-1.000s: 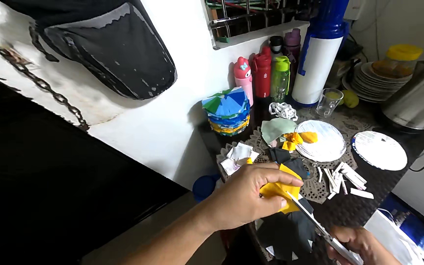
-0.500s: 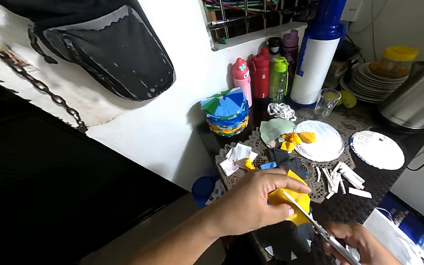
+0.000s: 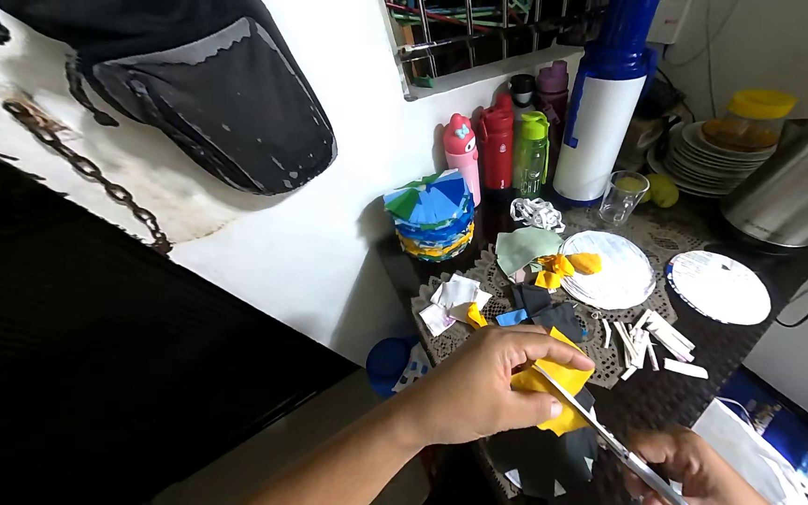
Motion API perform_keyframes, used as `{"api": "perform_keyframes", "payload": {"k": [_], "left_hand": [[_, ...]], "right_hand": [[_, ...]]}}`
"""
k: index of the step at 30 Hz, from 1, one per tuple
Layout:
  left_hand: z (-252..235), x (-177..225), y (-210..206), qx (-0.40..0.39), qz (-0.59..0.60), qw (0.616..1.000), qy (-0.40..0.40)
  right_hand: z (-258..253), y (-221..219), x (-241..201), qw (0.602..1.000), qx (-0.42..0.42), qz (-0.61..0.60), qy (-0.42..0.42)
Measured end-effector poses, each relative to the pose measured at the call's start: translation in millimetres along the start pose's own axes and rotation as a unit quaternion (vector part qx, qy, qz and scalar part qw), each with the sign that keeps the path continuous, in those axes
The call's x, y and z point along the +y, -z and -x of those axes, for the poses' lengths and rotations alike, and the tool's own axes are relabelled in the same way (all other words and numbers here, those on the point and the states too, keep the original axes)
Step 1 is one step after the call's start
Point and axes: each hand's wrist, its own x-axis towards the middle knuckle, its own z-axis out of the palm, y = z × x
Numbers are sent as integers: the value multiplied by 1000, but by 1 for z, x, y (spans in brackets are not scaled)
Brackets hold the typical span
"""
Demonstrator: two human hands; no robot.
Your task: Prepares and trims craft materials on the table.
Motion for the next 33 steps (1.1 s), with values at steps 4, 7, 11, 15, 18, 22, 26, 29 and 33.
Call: {"api": "perform_keyframes", "payload": {"k": [4, 7, 11, 15, 18, 22, 26, 29, 33], "left_hand": [[0, 0, 0, -9, 14, 1000, 10], [0, -1, -1, -12, 23, 1000, 18], [-2, -5, -2, -20, 32, 999, 15], [-5, -7, 1, 2, -21, 999, 30], [-13, -13, 3, 16, -208, 975, 77], [-37, -28, -19, -61, -278, 954, 94], [-66, -44, -59, -141, -155, 975, 72], [-82, -60, -86, -180, -72, 978, 81], [-103, -81, -107, -239, -174, 938, 183]], "right_hand": [[0, -1, 0, 1000, -4, -4, 0], [1, -2, 1, 1000, -2, -1, 3], [2, -2, 4, 1000, 4, -2, 0], [13, 1, 8, 1000, 12, -4, -25], [40, 7, 17, 997, 48, -28, -48], [82, 15, 34, 985, 152, -80, -27], [112, 17, 43, 965, 245, -89, -5], [128, 14, 48, 954, 280, -108, -7], [142, 10, 61, 946, 299, -123, -14]]}}
